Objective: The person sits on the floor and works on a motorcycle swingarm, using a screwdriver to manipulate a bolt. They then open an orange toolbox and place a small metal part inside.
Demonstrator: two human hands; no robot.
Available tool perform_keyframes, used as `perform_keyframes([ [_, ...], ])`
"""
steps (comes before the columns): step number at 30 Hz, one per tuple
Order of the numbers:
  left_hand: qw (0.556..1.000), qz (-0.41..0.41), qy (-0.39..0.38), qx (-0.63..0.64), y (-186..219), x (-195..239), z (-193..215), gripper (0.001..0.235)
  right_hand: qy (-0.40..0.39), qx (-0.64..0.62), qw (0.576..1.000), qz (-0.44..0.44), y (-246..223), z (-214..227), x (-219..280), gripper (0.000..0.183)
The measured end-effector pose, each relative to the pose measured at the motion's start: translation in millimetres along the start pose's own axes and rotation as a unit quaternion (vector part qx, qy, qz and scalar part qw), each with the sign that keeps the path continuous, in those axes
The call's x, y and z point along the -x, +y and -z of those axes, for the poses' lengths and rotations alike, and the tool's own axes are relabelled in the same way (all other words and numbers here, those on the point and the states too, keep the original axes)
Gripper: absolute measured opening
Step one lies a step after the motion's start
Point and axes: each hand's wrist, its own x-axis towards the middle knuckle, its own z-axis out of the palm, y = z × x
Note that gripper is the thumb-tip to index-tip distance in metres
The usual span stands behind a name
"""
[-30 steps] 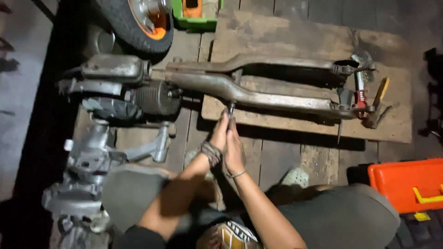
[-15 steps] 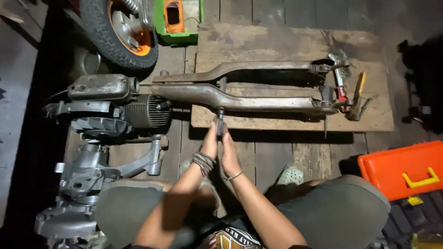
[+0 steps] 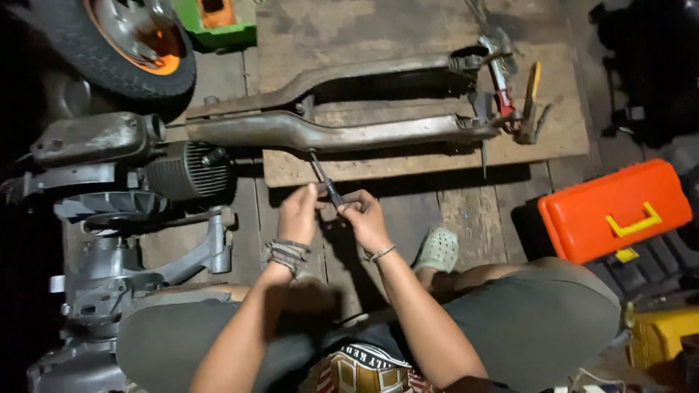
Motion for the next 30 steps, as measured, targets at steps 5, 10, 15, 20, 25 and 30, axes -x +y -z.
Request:
perform_keyframes([
  [5, 0.99, -0.012, 0.015, 0.141, -5, -16, -19, 0.04, 0.079, -0.08, 0.988, 0.109, -60, 53, 35, 0.011],
  [10, 0.968, -0.088, -0.001, 0.235, 33, -7, -59, 0.037, 0.2, -0.201, 0.933, 0.222, -121, 102, 41, 0.012],
  [15, 0.946, -0.103, -0.038, 0.305, 77, -8, -105, 0.03, 0.347, -0.267, 0.879, 0.19, -138, 127, 6, 0.019],
  [20, 0.935, -0.081, -0.074, 0.336, 76, -13, -156, 0.029, 0.465, -0.179, 0.826, 0.265, -113, 187, -59, 0.014],
  [25, 0.92, -0.05, -0.112, 0.373, 62, -32, -211, 0.027, 0.552, -0.111, 0.785, 0.259, -118, 207, -76, 0.027],
  [30, 0.923, 0.045, -0.125, 0.36, 49, -53, -251, 0.032, 0.498, 0.137, 0.847, 0.123, -128, 232, -76, 0.019],
])
